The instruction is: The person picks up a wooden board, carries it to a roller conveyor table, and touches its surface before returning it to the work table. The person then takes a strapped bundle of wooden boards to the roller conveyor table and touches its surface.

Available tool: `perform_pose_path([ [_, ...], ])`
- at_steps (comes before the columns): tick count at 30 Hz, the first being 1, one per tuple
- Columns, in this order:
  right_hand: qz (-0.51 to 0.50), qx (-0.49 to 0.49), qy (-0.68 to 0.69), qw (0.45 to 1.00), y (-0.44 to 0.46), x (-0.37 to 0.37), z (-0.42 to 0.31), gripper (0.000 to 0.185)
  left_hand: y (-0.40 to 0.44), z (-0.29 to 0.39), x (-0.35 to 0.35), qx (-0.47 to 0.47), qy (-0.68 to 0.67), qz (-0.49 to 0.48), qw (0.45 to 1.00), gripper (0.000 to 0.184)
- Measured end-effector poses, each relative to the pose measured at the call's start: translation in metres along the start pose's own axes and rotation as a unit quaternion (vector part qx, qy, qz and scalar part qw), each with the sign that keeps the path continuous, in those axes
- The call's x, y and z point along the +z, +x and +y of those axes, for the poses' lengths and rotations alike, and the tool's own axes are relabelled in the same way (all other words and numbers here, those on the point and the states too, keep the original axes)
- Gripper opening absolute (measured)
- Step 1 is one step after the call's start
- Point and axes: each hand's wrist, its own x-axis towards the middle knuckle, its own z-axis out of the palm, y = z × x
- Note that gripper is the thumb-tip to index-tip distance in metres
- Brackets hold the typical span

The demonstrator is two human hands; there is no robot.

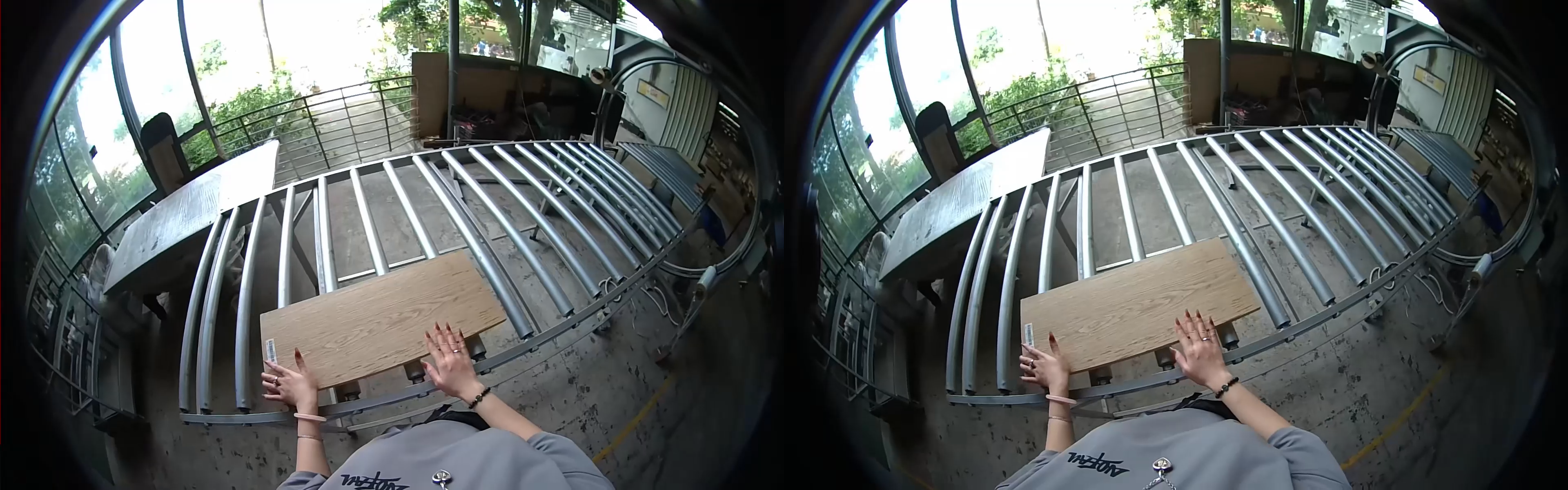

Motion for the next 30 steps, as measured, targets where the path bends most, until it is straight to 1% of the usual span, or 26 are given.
perform_pose_path([
  [5,0.006,0.036,-0.012,0.999,-0.008,-0.005,0.049,0.061,-0.038,0.037,0.011,0.002,0.006,-0.008,1.000,0.096],
  [8,0.028,0.025,-0.012,0.999,-0.014,-0.010,0.086,0.060,-0.062,0.064,0.008,0.002,0.009,-0.015,1.000,0.097],
  [10,0.019,0.034,-0.010,0.999,-0.019,-0.015,0.110,0.060,-0.083,0.080,0.005,0.008,0.023,-0.029,0.999,0.098],
  [12,0.012,0.037,-0.015,0.999,-0.024,-0.023,0.138,0.060,-0.105,0.101,0.001,0.006,0.027,-0.014,1.000,0.098],
  [13,0.006,0.036,-0.021,0.999,-0.026,-0.026,0.150,0.061,-0.116,0.109,0.001,0.007,0.041,-0.022,0.999,0.098],
  [14,-0.006,0.040,-0.013,0.999,-0.029,-0.029,0.162,0.061,-0.124,0.116,0.002,0.017,0.015,-0.028,0.999,0.099],
  [15,0.009,0.038,-0.013,0.999,-0.031,-0.032,0.176,0.061,-0.129,0.121,0.003,0.026,-0.013,-0.031,0.999,0.100],
  [16,0.026,0.036,-0.015,0.999,-0.033,-0.034,0.189,0.060,-0.135,0.124,0.003,0.024,-0.004,-0.030,0.999,0.100],
  [19,0.021,0.037,-0.018,0.999,-0.039,-0.044,0.223,0.060,-0.156,0.136,0.003,0.073,-0.120,-0.054,0.989,0.100],
  [20,0.020,0.034,-0.025,0.999,-0.041,-0.049,0.235,0.060,-0.163,0.142,0.001,0.071,-0.116,-0.055,0.989,0.100],
  [23,0.016,0.051,-0.033,0.998,-0.048,-0.063,0.267,0.061,-0.188,0.156,-0.006,0.175,-0.100,-0.076,0.977,0.100],
  [24,0.017,0.058,-0.039,0.997,-0.050,-0.067,0.277,0.061,-0.198,0.164,-0.004,0.168,-0.097,-0.078,0.978,0.100],
  [27,0.013,0.053,-0.042,0.998,-0.057,-0.077,0.314,0.062,-0.230,0.193,0.007,0.216,-0.033,-0.013,0.976,0.099],
  [30,0.015,0.060,-0.048,0.997,-0.064,-0.082,0.338,0.062,-0.250,0.213,0.017,0.219,-0.012,0.003,0.976,0.098],
])
